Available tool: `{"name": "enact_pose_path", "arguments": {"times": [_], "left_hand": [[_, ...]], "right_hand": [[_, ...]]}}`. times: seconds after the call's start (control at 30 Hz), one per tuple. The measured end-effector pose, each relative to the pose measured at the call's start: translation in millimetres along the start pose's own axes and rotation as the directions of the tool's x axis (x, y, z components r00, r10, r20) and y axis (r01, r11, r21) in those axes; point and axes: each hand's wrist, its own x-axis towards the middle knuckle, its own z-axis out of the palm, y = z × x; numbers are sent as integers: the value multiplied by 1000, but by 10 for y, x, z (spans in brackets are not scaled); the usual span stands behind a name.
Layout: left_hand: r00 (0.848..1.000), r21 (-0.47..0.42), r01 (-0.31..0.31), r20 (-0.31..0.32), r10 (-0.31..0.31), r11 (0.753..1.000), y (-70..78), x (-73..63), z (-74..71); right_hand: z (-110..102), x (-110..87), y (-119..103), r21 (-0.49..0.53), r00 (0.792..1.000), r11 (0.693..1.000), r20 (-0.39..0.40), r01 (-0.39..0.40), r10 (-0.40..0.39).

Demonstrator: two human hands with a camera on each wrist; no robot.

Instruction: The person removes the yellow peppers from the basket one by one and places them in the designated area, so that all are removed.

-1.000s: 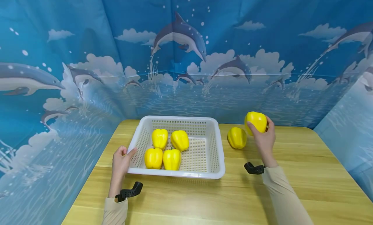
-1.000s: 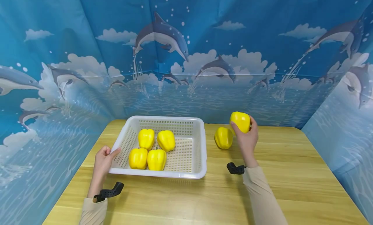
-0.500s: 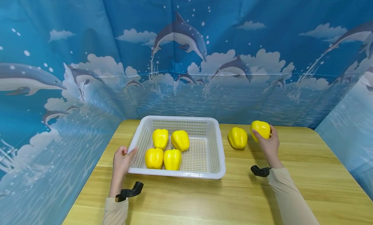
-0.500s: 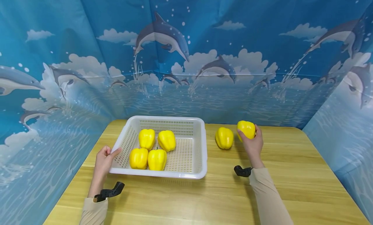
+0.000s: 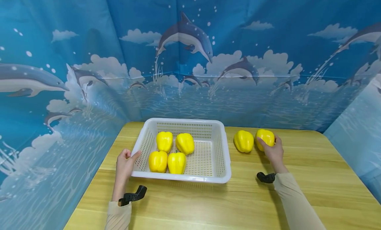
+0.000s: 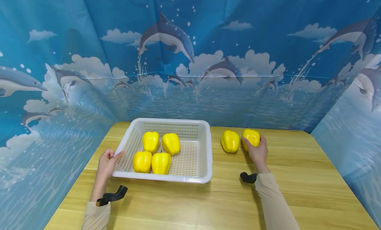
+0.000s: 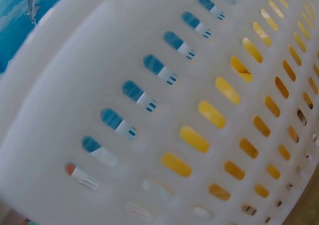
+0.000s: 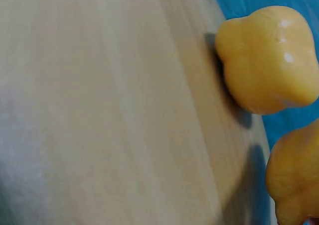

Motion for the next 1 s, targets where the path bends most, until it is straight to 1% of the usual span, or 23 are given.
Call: {"name": "enact_pose_path", "arguments": {"times": [0.27, 0.5, 0.63, 0.87, 1.0], "left_hand": [[1000, 3, 13, 12, -13, 1000, -7, -2, -3], [1000, 8, 7, 11, -7, 1000, -14, 11, -5], [1000, 8, 3, 8, -3, 1000, -16, 13, -13], [1000, 13, -5, 7, 5, 1000, -19, 17, -19], [1000, 8, 11, 17, -11, 1000, -16, 20, -12]], "right_hand": [[48, 18, 52, -25, 1000, 1000, 5, 9, -8], [66, 37, 99, -16, 1000, 1000, 20, -4, 5], [63, 39, 107, -26, 1000, 1000, 24, 2, -1], [52, 15, 112, -57, 998, 998, 64, -9, 12], [42, 7, 139, -50, 997, 999, 78, -21, 25]]}}
